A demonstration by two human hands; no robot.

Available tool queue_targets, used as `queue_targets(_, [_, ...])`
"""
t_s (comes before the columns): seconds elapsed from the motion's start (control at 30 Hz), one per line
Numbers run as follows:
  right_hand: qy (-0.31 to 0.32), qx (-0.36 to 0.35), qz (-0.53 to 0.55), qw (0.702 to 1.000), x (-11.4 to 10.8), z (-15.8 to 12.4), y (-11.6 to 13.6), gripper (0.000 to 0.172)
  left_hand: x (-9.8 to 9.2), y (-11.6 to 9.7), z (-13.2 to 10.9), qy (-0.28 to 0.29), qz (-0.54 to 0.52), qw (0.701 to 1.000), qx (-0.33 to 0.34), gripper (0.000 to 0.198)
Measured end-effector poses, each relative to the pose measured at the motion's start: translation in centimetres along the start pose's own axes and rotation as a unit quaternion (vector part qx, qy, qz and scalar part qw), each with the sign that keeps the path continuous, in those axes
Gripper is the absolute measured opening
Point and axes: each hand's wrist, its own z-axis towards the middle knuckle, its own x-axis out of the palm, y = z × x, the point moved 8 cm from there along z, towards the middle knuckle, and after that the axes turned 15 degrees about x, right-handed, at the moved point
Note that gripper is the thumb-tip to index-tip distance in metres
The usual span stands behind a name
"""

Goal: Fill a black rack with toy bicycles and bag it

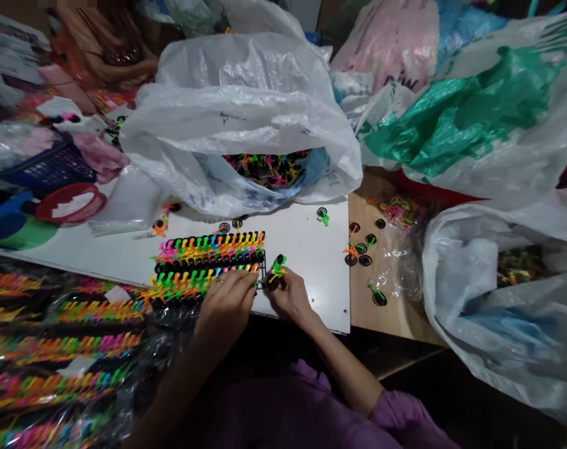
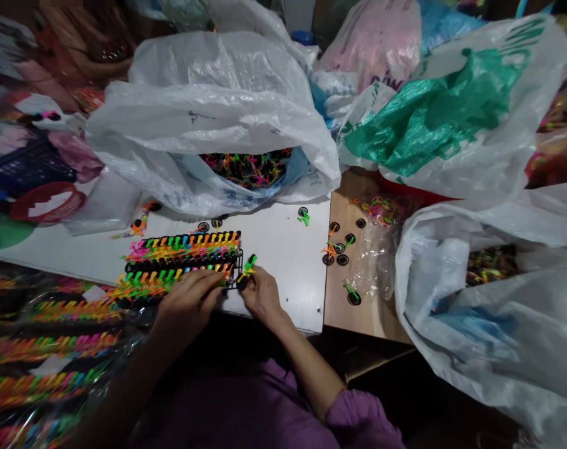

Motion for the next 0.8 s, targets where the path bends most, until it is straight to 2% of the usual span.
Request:
queue_targets(0.1, [-0.006, -0.061, -0.05, 0.997, 0.8, -0.1, 0.5, 0.01, 1.3, -0.7, -0.2, 0.009, 0.014, 1.0, 0.002, 0.024])
queue_targets(0.2, [-0.012, -0.099, -0.095, 0.991, 0.8, -0.3, 1.1, 0.01, 1.7, -0.7, 0.1, 0.014, -0.013, 1.0, 0.012, 0.026])
queue_targets(0.37, [0.034, -0.154, -0.154, 0.975, 1.0, -0.7, 2.0, 0.014, 1.9, -0.4, 0.6, 0.013, -0.037, 0.999, 0.005, 0.03])
queue_targets(0.5, [0.04, -0.149, -0.197, 0.968, 1.2, -0.4, 1.6, 0.009, 2.9, -1.4, 1.0, 0.057, -0.013, 0.997, 0.052, 0.02])
queue_targets(0.6, [0.044, -0.139, -0.25, 0.957, 2.0, 0.1, 1.4, 0.007, 3.4, -1.2, 0.5, 0.091, 0.013, 0.995, 0.042, 0.022])
queue_targets(0.73, [0.068, -0.151, -0.295, 0.941, 2.9, 0.4, 1.7, 0.008, 3.4, -0.8, -0.1, 0.085, 0.054, 0.995, 0.017, 0.025])
queue_targets(0.8, [0.079, -0.154, -0.282, 0.944, 2.7, 0.4, 1.8, 0.009, 3.2, -1.0, -0.1, 0.07, 0.059, 0.996, 0.018, 0.026])
